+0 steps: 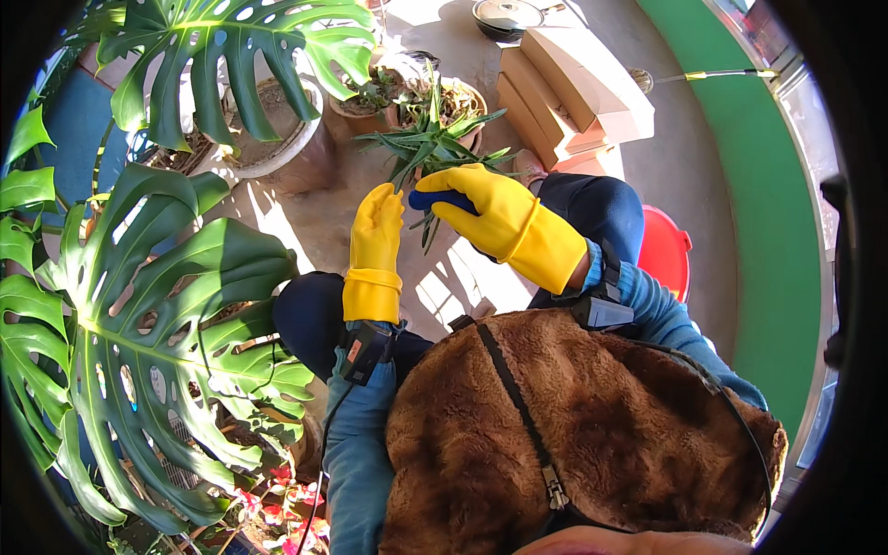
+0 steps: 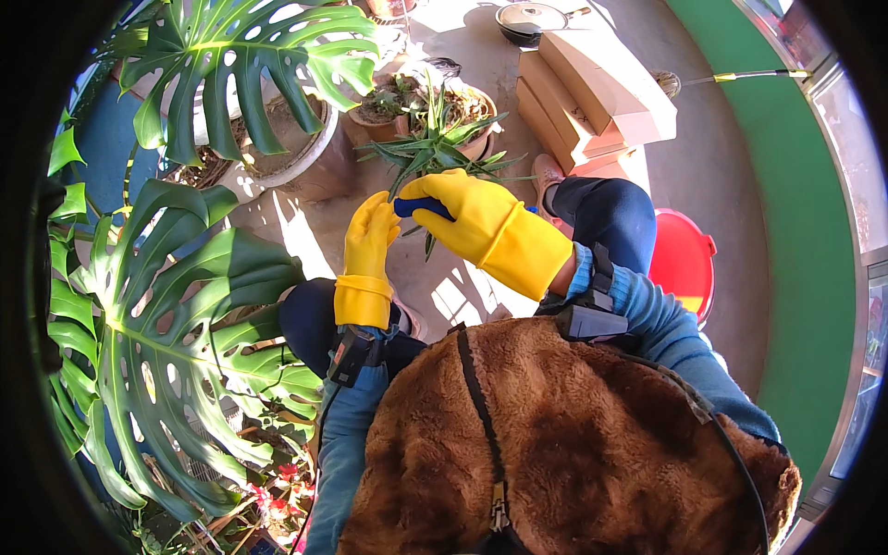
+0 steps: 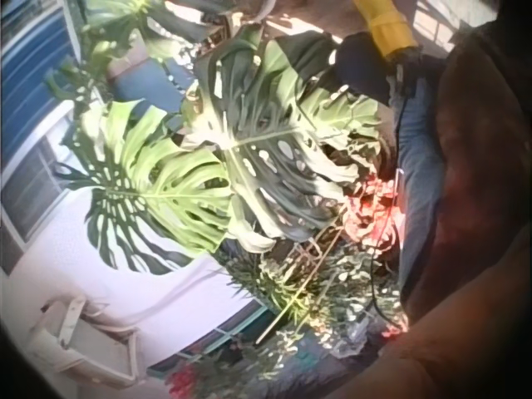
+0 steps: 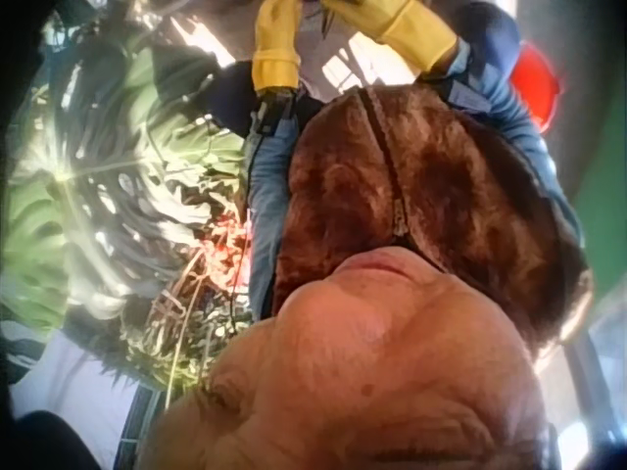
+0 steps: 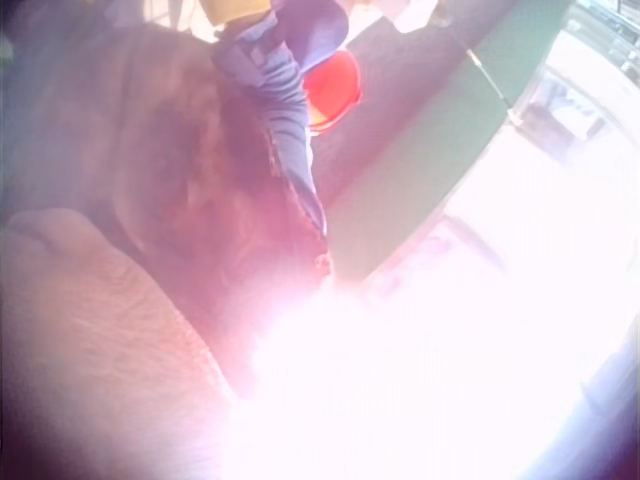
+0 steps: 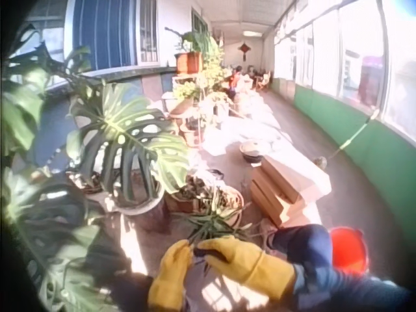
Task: The person wipes the leaves of a potted plant with a blue cloth while wearing yellow gloves. They repeatedly wipe individual leaves, reposition the cloth, and continue cleaning the same plant throughout the clip.
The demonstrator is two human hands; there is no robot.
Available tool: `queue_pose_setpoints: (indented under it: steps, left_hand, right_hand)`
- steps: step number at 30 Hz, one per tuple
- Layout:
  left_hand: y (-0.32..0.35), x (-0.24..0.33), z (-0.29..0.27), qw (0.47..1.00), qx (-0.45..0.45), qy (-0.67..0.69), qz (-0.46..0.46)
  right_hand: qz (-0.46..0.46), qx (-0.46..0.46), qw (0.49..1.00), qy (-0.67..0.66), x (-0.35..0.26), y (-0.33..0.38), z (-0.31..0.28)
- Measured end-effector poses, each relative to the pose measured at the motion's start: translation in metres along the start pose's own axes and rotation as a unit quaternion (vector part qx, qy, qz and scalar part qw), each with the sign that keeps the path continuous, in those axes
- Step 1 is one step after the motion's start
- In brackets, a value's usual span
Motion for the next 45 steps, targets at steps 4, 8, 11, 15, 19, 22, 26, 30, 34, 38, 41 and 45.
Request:
queue_pose_setpoints:
  steps: [4, 8, 11, 15, 19, 22, 26, 30, 34, 38, 41, 45]
  left_hand:
    - [-0.012, -0.014, 0.009, 0.997, -0.005, 0.077, 0.014]
    - [-0.016, -0.028, 0.011, 0.994, 0.011, 0.108, -0.015]
    - [-0.017, -0.023, 0.015, 0.994, 0.001, 0.111, 0.015]
    - [-0.014, -0.014, 0.022, 0.993, 0.0, 0.114, 0.036]
    - [-0.013, -0.007, 0.024, 0.993, 0.01, 0.103, 0.049]
    - [-0.014, -0.004, 0.021, 0.994, 0.021, 0.078, 0.067]
    - [-0.016, -0.01, 0.022, 0.999, 0.01, 0.027, 0.042]
    - [-0.013, -0.006, 0.021, 0.993, 0.03, 0.073, 0.084]
    - [-0.013, -0.004, 0.025, 0.994, 0.016, 0.061, 0.089]
    - [-0.013, -0.004, 0.026, 0.993, 0.0, 0.064, 0.098]
    - [-0.015, -0.007, 0.026, 0.992, -0.012, 0.082, 0.092]
    - [-0.016, -0.009, 0.025, 0.995, 0.001, 0.069, 0.072]
  right_hand:
    - [-0.022, -0.002, 0.997, 0.072, -0.004, -0.017, 0.007]
    - [0.01, 0.003, 0.992, 0.126, 0.013, -0.032, 0.015]
    - [0.037, 0.015, 0.99, 0.138, 0.027, -0.033, 0.013]
    - [0.032, 0.033, 0.989, 0.143, 0.031, -0.029, 0.009]
    - [0.025, 0.039, 0.982, 0.182, 0.027, -0.031, 0.012]
    - [0.032, 0.033, 0.979, 0.199, 0.026, -0.033, 0.014]
    - [0.042, 0.009, 0.978, 0.205, 0.025, -0.033, 0.018]
    - [0.032, 0.005, 0.977, 0.209, 0.023, -0.032, 0.018]
    - [0.046, 0.0, 0.984, 0.175, 0.032, -0.032, 0.022]
    - [0.022, -0.006, 0.992, 0.125, 0.034, -0.032, 0.031]
    - [0.022, 0.0, 0.995, 0.092, 0.037, -0.03, 0.028]
    - [0.032, 0.037, 0.99, 0.131, 0.035, -0.026, 0.017]
Point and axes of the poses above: each hand's wrist, its own y-axis away from the middle knuckle, its own z-axis out of the palm, x = y × z, the point moved 10 cm from there along -y, towards the middle knuckle, and after that the axes turned 14 degrees about -x, right-handed, at the moved point
